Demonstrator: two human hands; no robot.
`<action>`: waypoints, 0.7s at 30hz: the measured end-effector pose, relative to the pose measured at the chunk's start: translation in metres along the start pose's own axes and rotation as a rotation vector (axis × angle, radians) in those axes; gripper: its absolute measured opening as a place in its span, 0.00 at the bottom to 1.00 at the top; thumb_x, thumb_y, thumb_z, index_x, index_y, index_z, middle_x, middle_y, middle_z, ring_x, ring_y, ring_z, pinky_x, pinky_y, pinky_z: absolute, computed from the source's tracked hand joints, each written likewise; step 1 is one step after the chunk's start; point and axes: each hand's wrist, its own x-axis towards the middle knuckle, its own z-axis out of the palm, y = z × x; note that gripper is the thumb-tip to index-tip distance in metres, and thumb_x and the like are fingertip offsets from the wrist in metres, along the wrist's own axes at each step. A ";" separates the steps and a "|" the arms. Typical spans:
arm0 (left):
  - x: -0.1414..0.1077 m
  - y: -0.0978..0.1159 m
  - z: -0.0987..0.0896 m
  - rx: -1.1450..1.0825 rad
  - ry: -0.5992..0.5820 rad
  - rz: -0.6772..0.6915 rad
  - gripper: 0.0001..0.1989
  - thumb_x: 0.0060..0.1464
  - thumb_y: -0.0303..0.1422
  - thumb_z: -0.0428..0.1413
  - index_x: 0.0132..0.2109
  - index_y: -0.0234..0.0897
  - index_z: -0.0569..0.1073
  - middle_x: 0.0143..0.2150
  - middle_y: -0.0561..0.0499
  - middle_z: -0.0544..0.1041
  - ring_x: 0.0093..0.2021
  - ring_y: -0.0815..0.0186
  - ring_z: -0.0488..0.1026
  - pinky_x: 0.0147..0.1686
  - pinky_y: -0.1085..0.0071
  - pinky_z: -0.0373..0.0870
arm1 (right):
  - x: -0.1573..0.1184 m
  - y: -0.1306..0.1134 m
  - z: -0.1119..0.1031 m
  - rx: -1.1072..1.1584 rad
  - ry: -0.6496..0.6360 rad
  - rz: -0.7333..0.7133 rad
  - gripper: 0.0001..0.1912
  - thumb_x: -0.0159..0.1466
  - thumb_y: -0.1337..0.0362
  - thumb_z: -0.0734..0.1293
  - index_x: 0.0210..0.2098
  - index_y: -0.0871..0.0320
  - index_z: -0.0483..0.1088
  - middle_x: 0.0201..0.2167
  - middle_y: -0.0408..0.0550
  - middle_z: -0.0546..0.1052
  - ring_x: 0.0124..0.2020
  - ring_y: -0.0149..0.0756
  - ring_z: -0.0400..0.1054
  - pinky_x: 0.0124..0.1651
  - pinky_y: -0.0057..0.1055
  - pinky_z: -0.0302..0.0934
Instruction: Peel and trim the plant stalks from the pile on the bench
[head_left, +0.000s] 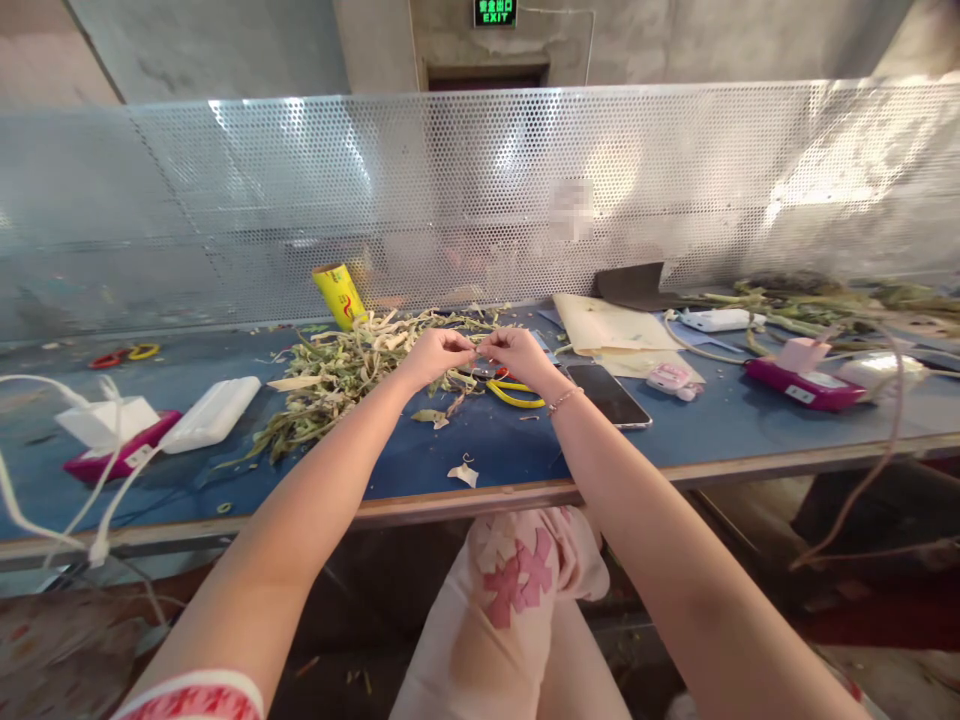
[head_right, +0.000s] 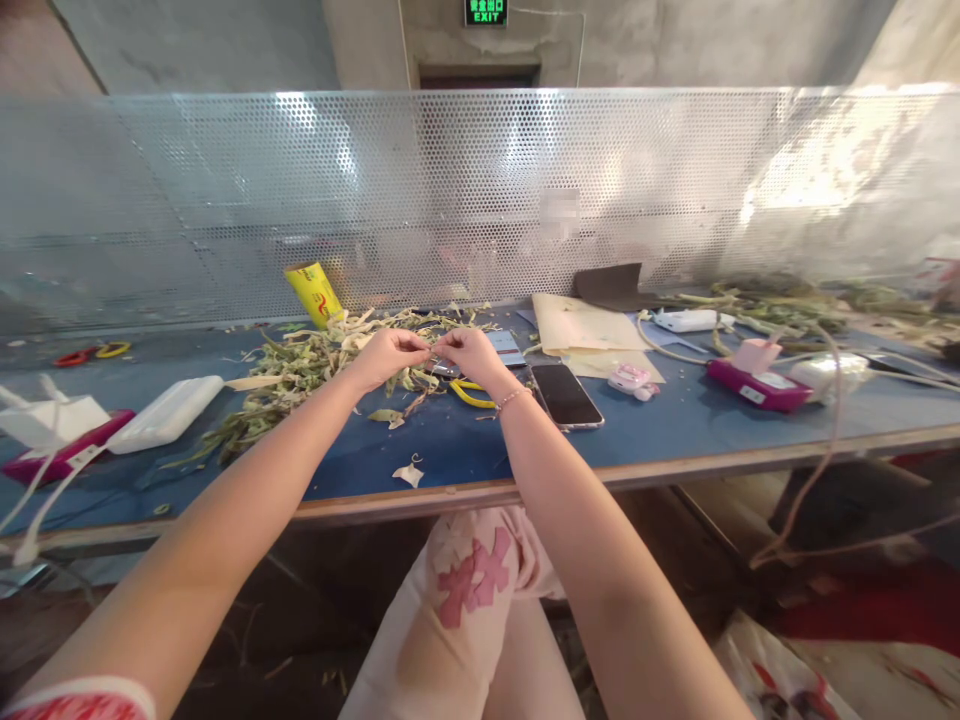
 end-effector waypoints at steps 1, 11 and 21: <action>0.000 0.000 0.002 0.091 0.037 0.055 0.09 0.41 0.33 0.58 0.30 0.31 0.73 0.26 0.49 0.75 0.27 0.71 0.70 0.30 0.72 0.67 | 0.001 0.000 0.000 -0.034 0.025 0.002 0.06 0.49 0.64 0.65 0.21 0.60 0.66 0.16 0.39 0.66 0.20 0.25 0.58 0.26 0.26 0.54; -0.003 -0.007 0.011 0.731 0.231 0.674 0.07 0.52 0.28 0.48 0.30 0.34 0.68 0.32 0.47 0.73 0.36 0.67 0.70 0.40 0.68 0.67 | 0.002 0.000 0.007 0.203 0.057 0.109 0.05 0.51 0.65 0.64 0.21 0.60 0.66 0.17 0.40 0.67 0.21 0.26 0.61 0.31 0.27 0.61; -0.004 0.007 0.009 -0.066 0.187 0.175 0.14 0.48 0.38 0.52 0.41 0.36 0.65 0.34 0.49 0.73 0.32 0.71 0.69 0.34 0.73 0.66 | 0.003 -0.002 0.003 0.124 0.116 -0.121 0.03 0.52 0.65 0.62 0.23 0.59 0.64 0.20 0.40 0.68 0.24 0.26 0.62 0.34 0.28 0.60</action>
